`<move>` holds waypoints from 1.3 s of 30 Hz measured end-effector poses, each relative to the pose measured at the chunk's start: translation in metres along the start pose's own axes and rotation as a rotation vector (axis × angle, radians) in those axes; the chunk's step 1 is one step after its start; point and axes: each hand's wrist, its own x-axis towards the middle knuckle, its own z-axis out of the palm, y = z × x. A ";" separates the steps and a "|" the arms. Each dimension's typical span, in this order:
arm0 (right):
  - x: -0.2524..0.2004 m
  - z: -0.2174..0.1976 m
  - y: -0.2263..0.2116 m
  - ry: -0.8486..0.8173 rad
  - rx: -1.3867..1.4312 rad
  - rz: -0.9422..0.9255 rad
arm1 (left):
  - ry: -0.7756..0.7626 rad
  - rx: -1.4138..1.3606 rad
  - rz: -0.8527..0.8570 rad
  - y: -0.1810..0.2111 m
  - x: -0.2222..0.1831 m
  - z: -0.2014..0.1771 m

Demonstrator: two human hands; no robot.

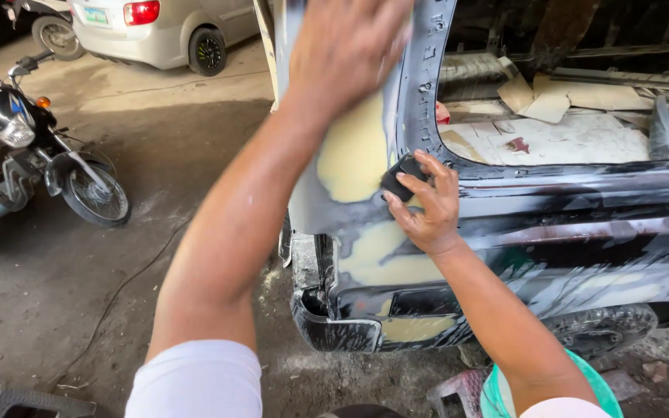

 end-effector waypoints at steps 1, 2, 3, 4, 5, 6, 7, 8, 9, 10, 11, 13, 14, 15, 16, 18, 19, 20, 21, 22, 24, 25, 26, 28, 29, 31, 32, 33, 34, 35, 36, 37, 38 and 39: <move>-0.003 -0.003 0.001 0.000 0.019 0.047 | 0.249 0.066 0.180 -0.001 -0.019 0.019; -0.006 -0.006 0.002 -0.001 0.038 0.094 | 0.494 0.131 0.367 -0.002 -0.039 0.036; -0.009 -0.012 0.003 0.001 0.039 0.096 | 0.492 0.133 0.368 0.002 -0.065 0.055; -0.011 -0.018 0.004 0.014 0.035 0.130 | 0.389 0.102 0.398 0.006 -0.091 0.074; -0.011 -0.023 0.006 0.031 0.032 0.160 | 0.290 0.074 0.428 0.008 -0.116 0.091; -0.011 -0.025 0.005 0.036 0.032 0.158 | 0.293 0.078 0.431 0.007 -0.123 0.098; -0.012 -0.028 0.003 0.036 0.029 0.185 | 0.252 0.061 0.454 0.007 -0.131 0.106; -0.014 -0.031 0.002 0.036 0.026 0.213 | 0.211 0.044 0.477 0.006 -0.139 0.114; -0.015 -0.031 0.000 0.038 0.019 0.218 | 0.209 0.039 0.484 0.004 -0.124 0.112; -0.017 -0.031 -0.003 0.032 0.028 0.235 | 0.277 0.157 0.493 0.001 -0.109 0.109; -0.018 -0.030 -0.006 0.019 0.041 0.252 | 0.341 0.274 0.495 -0.003 -0.096 0.106; -0.022 -0.025 -0.015 0.012 0.054 0.268 | 0.211 0.162 0.310 0.009 -0.048 0.032; -0.025 -0.022 -0.019 0.009 0.069 0.279 | 0.082 0.058 0.127 0.015 -0.023 -0.004; -0.028 -0.024 -0.021 0.005 0.063 0.286 | 0.077 0.050 0.130 0.019 -0.020 -0.012; -0.031 -0.026 -0.022 0.000 0.056 0.303 | -0.026 -0.015 0.071 0.023 -0.018 -0.020; -0.039 -0.031 -0.023 -0.006 0.041 0.329 | -0.137 -0.088 0.020 0.021 -0.028 -0.003; -0.043 -0.037 -0.021 -0.009 0.015 0.350 | 0.006 -0.040 0.141 0.019 -0.039 0.022; -0.048 -0.042 -0.021 -0.012 -0.011 0.371 | 0.150 0.007 0.262 0.016 -0.052 0.047; -0.050 -0.047 -0.024 -0.022 -0.019 0.379 | 0.143 -0.007 0.261 0.021 -0.076 0.073; -0.053 -0.052 -0.028 -0.027 -0.017 0.433 | 0.221 -0.008 0.356 0.026 -0.102 0.098; -0.064 -0.059 -0.039 -0.031 -0.022 0.495 | 0.295 -0.019 0.455 0.038 -0.146 0.131; -0.070 -0.061 -0.043 -0.008 0.039 0.588 | 0.287 -0.022 0.461 0.043 -0.161 0.138; -0.075 -0.064 -0.048 0.017 0.101 0.679 | 0.278 -0.026 0.467 0.049 -0.175 0.145; -0.091 -0.067 -0.059 0.095 0.285 0.790 | 0.257 -0.089 0.501 0.065 -0.193 0.142; -0.098 -0.068 -0.063 0.165 0.486 0.885 | 0.234 -0.140 0.521 0.071 -0.201 0.142; -0.108 -0.073 -0.077 0.272 0.705 1.011 | 0.170 -0.362 0.421 0.096 -0.217 0.138; -0.113 -0.074 -0.084 0.370 0.941 1.129 | 0.095 -0.574 0.303 0.108 -0.225 0.137; -0.128 -0.070 -0.085 0.376 0.931 1.130 | 0.094 -0.582 0.310 0.116 -0.233 0.147; -0.144 -0.066 -0.086 0.404 1.011 1.202 | 0.101 -0.796 0.146 0.124 -0.240 0.158; -0.161 -0.065 -0.088 0.425 1.090 1.282 | 0.100 -1.009 -0.036 0.135 -0.251 0.169; -0.164 -0.067 -0.094 0.424 1.078 1.293 | 0.093 -1.021 -0.041 0.139 -0.259 0.180; -0.167 -0.067 -0.101 0.397 1.086 1.314 | 0.056 -1.178 -0.166 0.142 -0.268 0.192; -0.170 -0.067 -0.106 0.369 1.094 1.334 | 0.017 -1.331 -0.295 0.145 -0.277 0.204; -0.176 -0.063 -0.110 0.366 1.091 1.351 | 0.008 -1.333 -0.309 0.145 -0.283 0.212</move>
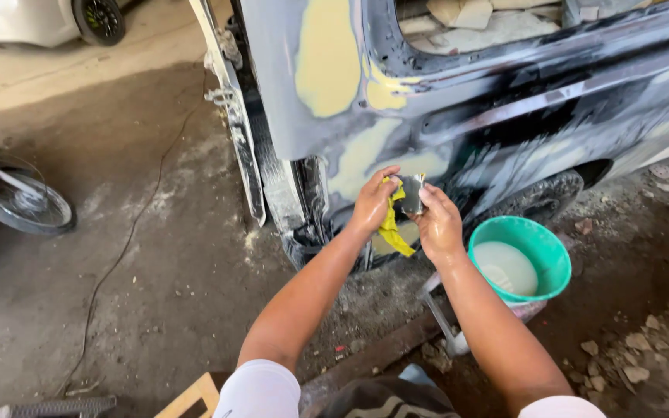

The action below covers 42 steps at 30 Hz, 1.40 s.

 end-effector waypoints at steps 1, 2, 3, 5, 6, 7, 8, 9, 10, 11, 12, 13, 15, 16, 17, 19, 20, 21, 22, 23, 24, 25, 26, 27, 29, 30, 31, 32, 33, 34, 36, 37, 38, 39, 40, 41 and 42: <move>-0.003 -0.002 0.006 0.017 -0.031 0.027 | -0.052 -0.275 -0.194 -0.009 -0.005 0.001; -0.007 -0.005 0.013 0.033 -0.063 0.056 | -0.099 -0.553 -0.389 -0.019 -0.010 0.004; -0.011 -0.007 0.017 0.040 -0.067 0.071 | -0.093 -0.556 -0.405 -0.008 -0.016 -0.001; -0.017 -0.013 0.025 0.080 -0.157 0.102 | -0.151 -0.394 -0.526 0.013 -0.024 -0.009; -0.018 -0.018 0.027 0.078 -0.158 0.117 | -0.140 -0.393 -0.537 0.011 -0.026 -0.009; -0.019 -0.023 0.027 0.076 -0.202 0.110 | -0.138 -0.462 -0.587 0.009 -0.027 -0.008; -0.019 -0.028 0.028 0.073 -0.245 0.101 | -0.136 -0.531 -0.634 0.007 -0.027 -0.008; -0.019 -0.032 0.026 0.069 -0.244 0.113 | -0.126 -0.529 -0.642 0.009 -0.027 -0.006; -0.018 -0.038 0.021 0.056 -0.288 0.092 | -0.163 -0.485 -0.668 0.011 -0.026 0.000; -0.017 -0.046 0.015 0.043 -0.333 0.071 | -0.200 -0.441 -0.695 0.014 -0.025 0.007; -0.013 -0.055 0.009 0.049 -0.336 0.074 | -0.202 -0.445 -0.700 0.014 -0.022 0.020; -0.007 -0.066 0.002 0.059 -0.353 0.063 | -0.205 -0.461 -0.685 0.014 -0.019 0.033; -0.001 -0.095 -0.012 0.093 -0.375 0.062 | -0.222 -0.485 -0.691 0.012 -0.016 0.070; 0.000 -0.113 -0.020 0.136 -0.358 0.062 | -0.204 -0.547 -0.709 0.011 -0.015 0.092; 0.003 -0.132 -0.027 0.178 -0.342 0.061 | -0.185 -0.608 -0.727 0.009 -0.014 0.116; 0.005 -0.163 -0.048 0.268 -0.286 0.100 | -0.141 -0.627 -0.765 -0.009 -0.017 0.167; 0.001 -0.182 -0.058 0.329 -0.227 0.129 | -0.075 -0.637 -0.780 -0.017 -0.025 0.196; 0.003 -0.200 -0.067 0.371 -0.235 0.143 | -0.097 -0.647 -0.818 -0.028 -0.027 0.220; -0.002 -0.219 -0.075 0.428 -0.181 0.183 | 0.007 -0.680 -0.816 -0.039 -0.035 0.244; -0.006 -0.237 -0.082 0.485 -0.127 0.220 | 0.112 -0.706 -0.814 -0.050 -0.045 0.267; -0.012 -0.254 -0.086 0.534 -0.130 0.241 | 0.094 -0.706 -0.866 -0.063 -0.054 0.287; -0.018 -0.271 -0.090 0.572 -0.110 0.262 | 0.120 -0.622 -0.841 -0.076 -0.063 0.306; -0.022 -0.285 -0.093 0.604 -0.089 0.280 | 0.145 -0.537 -0.807 -0.087 -0.071 0.324; -0.036 -0.301 -0.096 0.647 -0.091 0.298 | 0.125 -0.536 -0.851 -0.080 -0.082 0.334; -0.048 -0.329 -0.100 0.687 -0.072 0.305 | 0.108 -0.382 -0.863 -0.073 -0.086 0.351; -0.055 -0.339 -0.102 0.708 -0.071 0.316 | 0.098 -0.378 -0.885 -0.074 -0.093 0.361; -0.062 -0.348 -0.104 0.735 -0.074 0.324 | 0.071 -0.331 -0.921 -0.074 -0.099 0.369; -0.065 -0.356 -0.104 0.755 -0.073 0.326 | 0.045 -0.282 -0.948 -0.077 -0.102 0.376; -0.067 -0.367 -0.102 0.769 -0.068 0.332 | 0.036 -0.276 -0.959 -0.099 -0.113 0.387; -0.072 -0.377 -0.101 0.788 -0.063 0.333 | 0.027 -0.280 -0.927 -0.121 -0.127 0.398; -0.088 -0.399 -0.095 0.830 -0.057 0.339 | 0.004 -0.283 -0.913 -0.148 -0.149 0.408; -0.098 -0.409 -0.092 0.849 -0.064 0.341 | -0.028 -0.169 -0.882 -0.153 -0.156 0.406; -0.105 -0.420 -0.090 0.863 -0.076 0.339 | -0.057 -0.060 -0.843 -0.158 -0.160 0.406; -0.114 -0.424 -0.092 0.880 -0.079 0.342 | -0.069 -0.064 -0.855 -0.157 -0.166 0.399; -0.119 -0.428 -0.095 0.893 -0.141 0.363 | -0.177 0.016 -0.846 -0.158 -0.168 0.393; -0.124 -0.431 -0.097 0.906 -0.202 0.385 | -0.285 0.095 -0.833 -0.158 -0.170 0.385; -0.130 -0.428 -0.096 0.916 -0.202 0.392 | -0.292 0.095 -0.843 -0.143 -0.168 0.378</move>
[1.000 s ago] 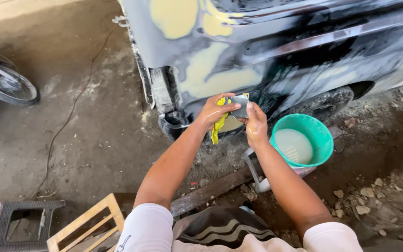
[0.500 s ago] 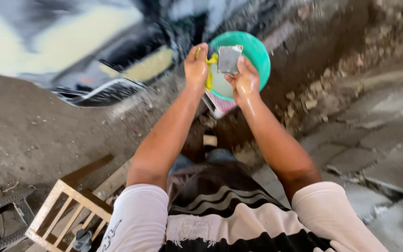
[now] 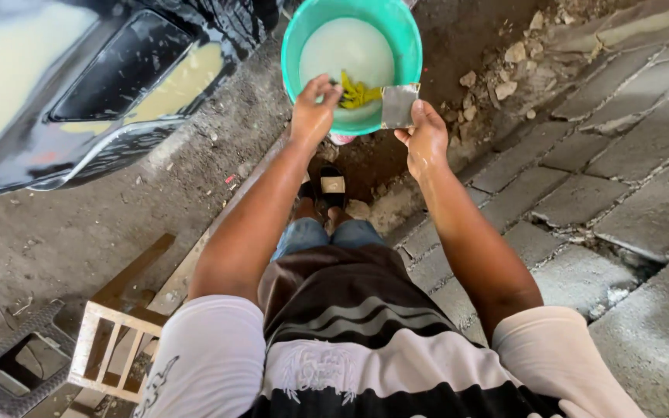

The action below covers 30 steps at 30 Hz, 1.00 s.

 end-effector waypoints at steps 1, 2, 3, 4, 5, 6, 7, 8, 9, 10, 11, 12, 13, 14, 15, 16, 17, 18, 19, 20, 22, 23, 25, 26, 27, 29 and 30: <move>-0.005 -0.002 0.004 -0.006 -0.109 0.001 | -0.158 -0.041 -0.025 0.010 -0.012 -0.007; -0.009 -0.002 0.007 -0.011 -0.214 -0.001 | -0.319 -0.082 -0.046 0.021 -0.020 -0.014; -0.016 0.004 0.009 0.000 -0.213 0.003 | -0.329 -0.081 -0.052 0.024 -0.024 -0.017; -0.021 0.010 0.008 -0.050 -0.301 -0.001 | -0.437 -0.162 -0.110 0.028 -0.028 -0.018; -0.027 0.015 0.007 -0.100 -0.390 -0.005 | -0.545 -0.242 -0.170 0.032 -0.032 -0.020; -0.032 0.022 0.009 -0.092 -0.392 -0.004 | -0.552 -0.245 -0.172 0.022 -0.033 -0.020; -0.036 0.028 0.012 -0.150 -0.453 -0.003 | -0.609 -0.312 -0.181 0.012 -0.035 -0.020; -0.037 0.037 0.013 -0.209 -0.512 -0.008 | -0.666 -0.377 -0.182 0.003 -0.033 -0.019; -0.032 0.043 0.011 -0.202 -0.511 -0.015 | -0.674 -0.379 -0.177 0.006 -0.028 -0.023; -0.031 0.046 0.011 -0.247 -0.601 -0.064 | -0.691 -0.388 -0.176 0.006 -0.028 -0.027; -0.029 0.049 0.011 -0.291 -0.690 -0.114 | -0.707 -0.397 -0.175 0.006 -0.027 -0.031; -0.033 0.053 0.009 -0.285 -0.695 -0.105 | -0.711 -0.402 -0.184 0.008 -0.030 -0.034; -0.037 0.057 0.006 -0.329 -0.707 -0.181 | -0.704 -0.427 -0.219 0.010 -0.033 -0.038; -0.037 0.065 0.001 -0.383 -0.717 -0.264 | -0.688 -0.450 -0.247 0.014 -0.030 -0.043; -0.033 0.065 0.001 -0.388 -0.721 -0.261 | -0.682 -0.454 -0.250 0.012 -0.030 -0.041; -0.030 0.067 0.002 -0.399 -0.637 -0.277 | -0.647 -0.473 -0.249 0.010 -0.029 -0.041; -0.027 0.068 0.003 -0.410 -0.553 -0.293 | -0.612 -0.492 -0.248 0.007 -0.029 -0.040; -0.023 0.070 0.002 -0.422 -0.554 -0.289 | -0.600 -0.493 -0.250 0.008 -0.028 -0.040; -0.019 0.071 0.001 -0.429 -0.527 -0.293 | -0.543 -0.518 -0.242 0.010 -0.026 -0.038; -0.016 0.071 0.000 -0.441 -0.503 -0.293 | -0.480 -0.545 -0.236 0.011 -0.027 -0.036; -0.001 0.067 -0.002 -0.497 -0.484 -0.293 | -0.428 -0.555 -0.254 0.023 -0.029 -0.036; 0.009 0.065 -0.003 -0.538 -0.461 -0.301 | -0.394 -0.563 -0.267 0.030 -0.027 -0.034; 0.027 0.062 -0.004 -0.507 -0.388 -0.263 | -0.381 -0.585 -0.283 0.048 -0.025 -0.033; 0.037 0.058 -0.006 -0.471 -0.325 -0.234 | -0.375 -0.616 -0.292 0.057 -0.024 -0.028; 0.041 0.059 -0.010 -0.473 -0.331 -0.226 | -0.370 -0.620 -0.298 0.049 -0.023 -0.017; 0.052 0.066 -0.020 -0.405 -0.210 -0.225 | -0.299 -0.690 -0.239 0.036 -0.015 0.004; 0.058 0.066 -0.021 -0.414 -0.212 -0.216 | -0.288 -0.691 -0.243 0.032 -0.012 0.012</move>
